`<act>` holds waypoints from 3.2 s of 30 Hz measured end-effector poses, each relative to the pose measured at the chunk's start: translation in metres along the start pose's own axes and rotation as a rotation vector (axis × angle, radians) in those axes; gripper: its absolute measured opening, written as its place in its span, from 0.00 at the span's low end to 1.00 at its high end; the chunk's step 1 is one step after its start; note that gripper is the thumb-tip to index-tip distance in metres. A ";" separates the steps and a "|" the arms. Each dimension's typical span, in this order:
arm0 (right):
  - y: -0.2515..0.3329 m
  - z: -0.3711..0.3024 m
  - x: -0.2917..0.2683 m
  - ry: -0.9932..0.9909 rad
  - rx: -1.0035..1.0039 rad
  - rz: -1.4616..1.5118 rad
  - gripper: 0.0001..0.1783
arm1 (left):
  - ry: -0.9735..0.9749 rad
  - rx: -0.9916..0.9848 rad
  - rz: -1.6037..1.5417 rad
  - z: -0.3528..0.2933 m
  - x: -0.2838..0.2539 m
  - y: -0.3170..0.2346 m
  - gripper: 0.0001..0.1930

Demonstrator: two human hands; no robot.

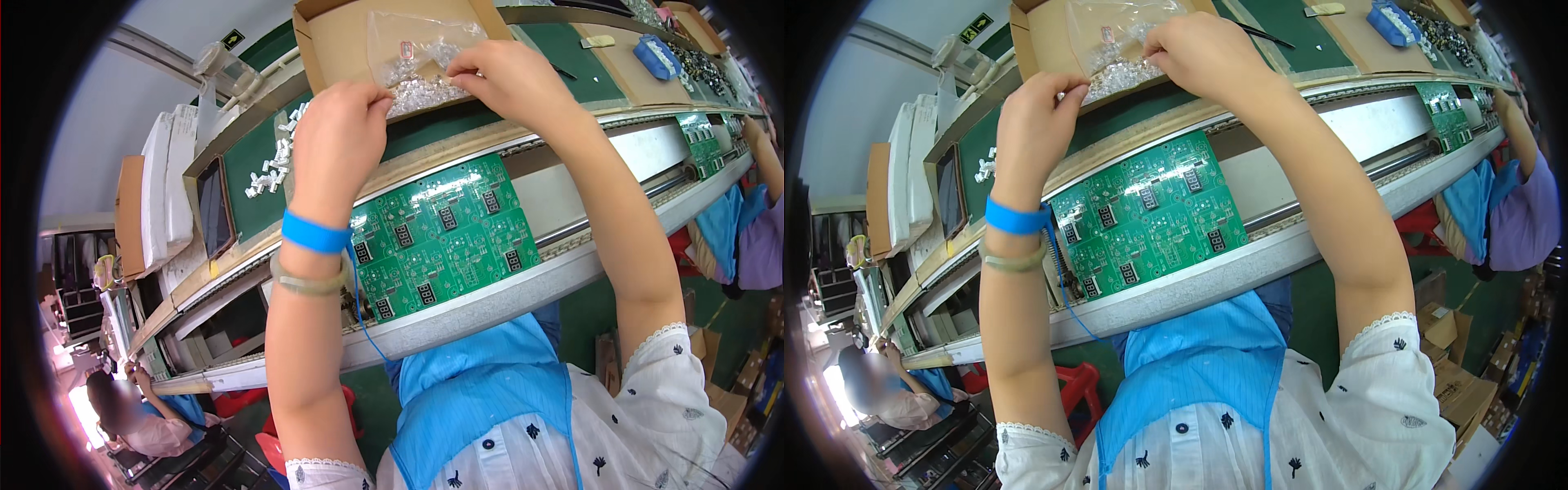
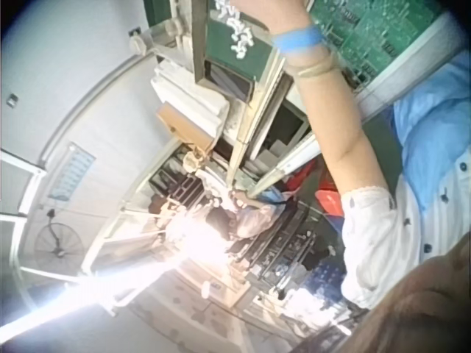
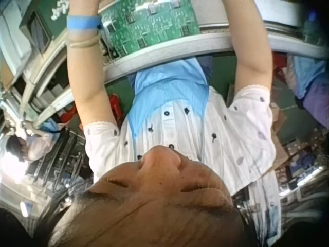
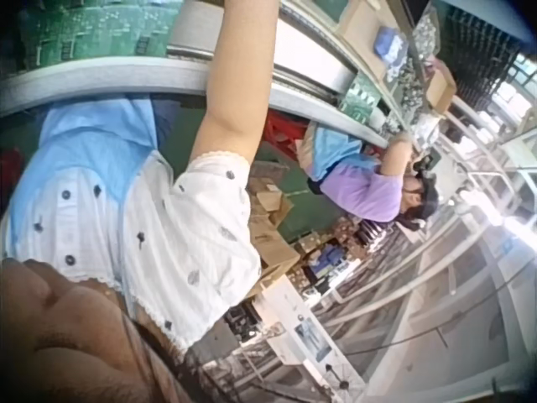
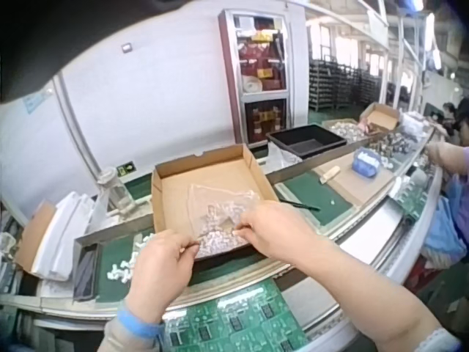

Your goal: Manually insert small plastic components into a green printed circuit board (PCB) on an assembly line.

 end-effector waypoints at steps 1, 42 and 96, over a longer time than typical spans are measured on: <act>-0.002 0.007 0.003 0.110 0.090 0.006 0.09 | 0.064 -0.039 0.074 0.009 0.009 0.004 0.07; 0.008 -0.042 -0.017 -0.111 0.359 0.954 0.13 | 0.276 -0.376 -0.512 0.007 0.008 -0.015 0.08; 0.027 -0.087 0.004 0.121 0.036 0.537 0.12 | 0.547 -0.564 -0.821 -0.052 0.033 -0.023 0.07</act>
Point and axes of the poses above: each hand's wrist, its own z-axis towards the middle knuckle, its own x-axis out of the palm, y = z × x, the point moved 3 cm from there along z, towards the middle knuckle, and after that the axes turned 9 degrees about -x, right-handed, at the moved point
